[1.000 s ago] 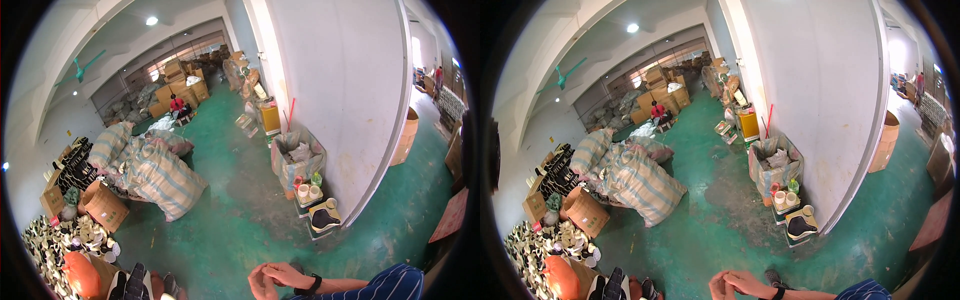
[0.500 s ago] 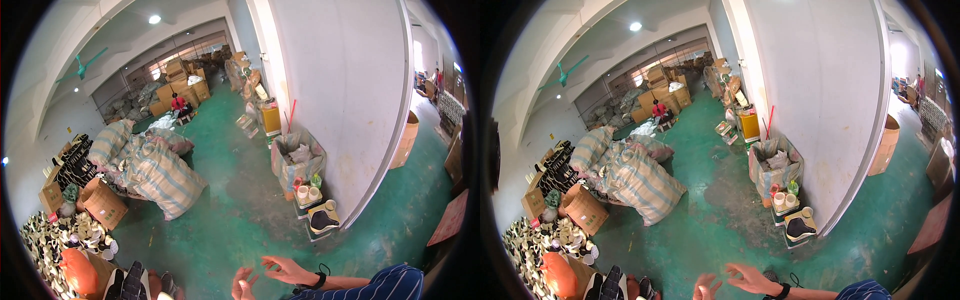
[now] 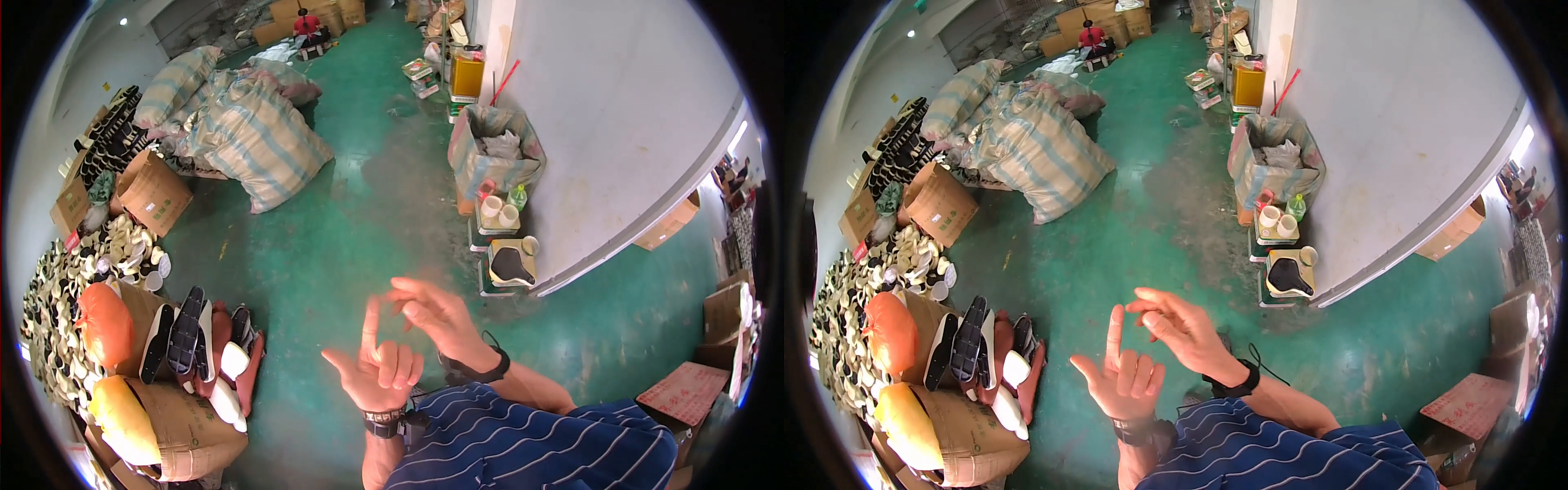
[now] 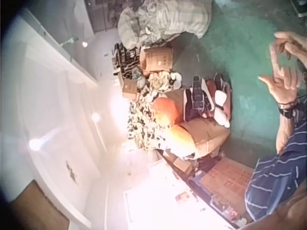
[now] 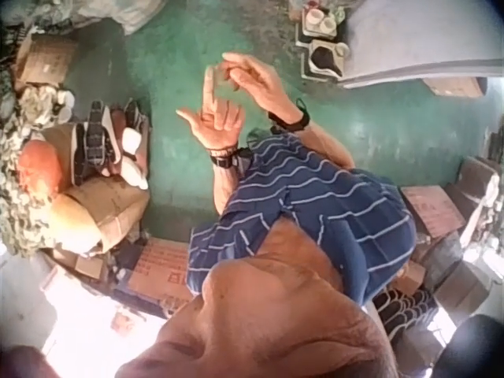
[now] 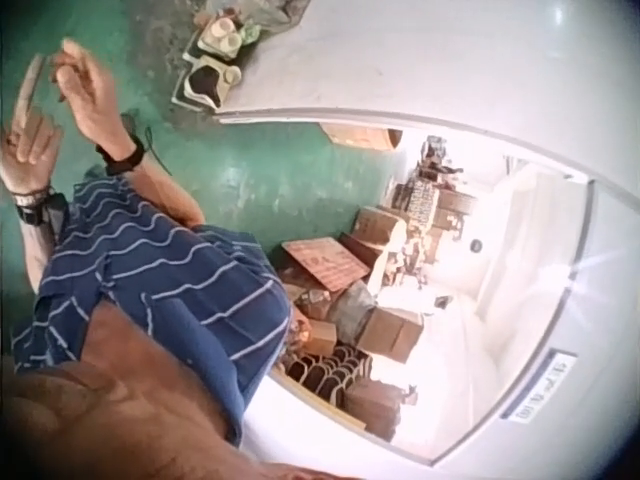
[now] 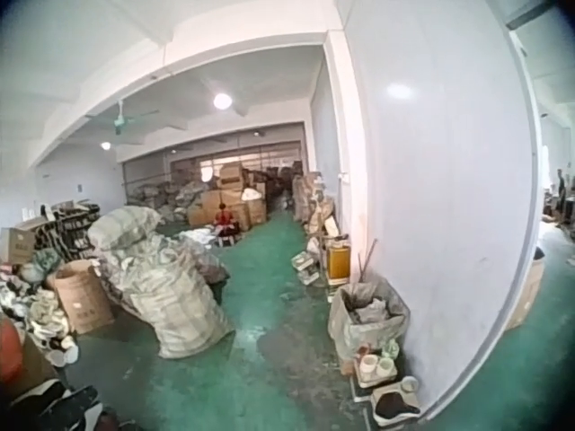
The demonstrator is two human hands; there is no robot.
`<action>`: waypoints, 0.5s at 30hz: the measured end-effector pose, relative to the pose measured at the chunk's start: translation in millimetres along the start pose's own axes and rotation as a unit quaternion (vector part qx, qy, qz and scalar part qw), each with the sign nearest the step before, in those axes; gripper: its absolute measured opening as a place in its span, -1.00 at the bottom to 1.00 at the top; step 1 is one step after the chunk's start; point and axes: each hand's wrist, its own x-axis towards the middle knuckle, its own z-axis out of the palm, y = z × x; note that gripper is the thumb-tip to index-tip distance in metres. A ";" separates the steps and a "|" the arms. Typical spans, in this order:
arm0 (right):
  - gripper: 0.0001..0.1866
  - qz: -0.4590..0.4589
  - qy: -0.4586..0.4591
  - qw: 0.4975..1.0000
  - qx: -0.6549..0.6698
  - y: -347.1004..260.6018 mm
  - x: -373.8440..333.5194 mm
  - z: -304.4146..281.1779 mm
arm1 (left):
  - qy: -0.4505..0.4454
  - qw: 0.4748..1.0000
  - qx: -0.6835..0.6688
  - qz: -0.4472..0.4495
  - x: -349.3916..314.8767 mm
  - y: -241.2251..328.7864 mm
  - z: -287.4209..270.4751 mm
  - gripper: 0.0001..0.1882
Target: The recorder is preparing or applying a substance to shoe sole components in a factory setting.
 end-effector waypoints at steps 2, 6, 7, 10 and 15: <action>-0.51 0.018 -0.030 0.999 -0.007 1.4 -1.9 7.8 | 0.030 0.999 -0.037 -0.015 -10.0 -7.2 1.7 0.07; -0.69 0.005 0.001 1.000 -0.019 6.1 -8.8 17.6 | 0.014 0.994 -0.093 -0.061 -18.0 -28.4 0.9 0.01; -0.76 0.014 0.043 0.999 -0.023 6.6 -10.6 19.2 | 0.014 0.995 -0.074 -0.073 -17.6 -32.1 2.5 -0.02; -0.72 0.088 0.075 0.992 -0.039 -10.1 -12.4 15.8 | 0.026 0.994 -0.007 -0.103 -21.1 -37.6 -0.2 -0.02; -0.66 0.110 0.055 0.991 -0.042 10.2 0.4 3.9 | 0.052 0.995 0.003 -0.085 -18.0 -42.9 3.6 -0.06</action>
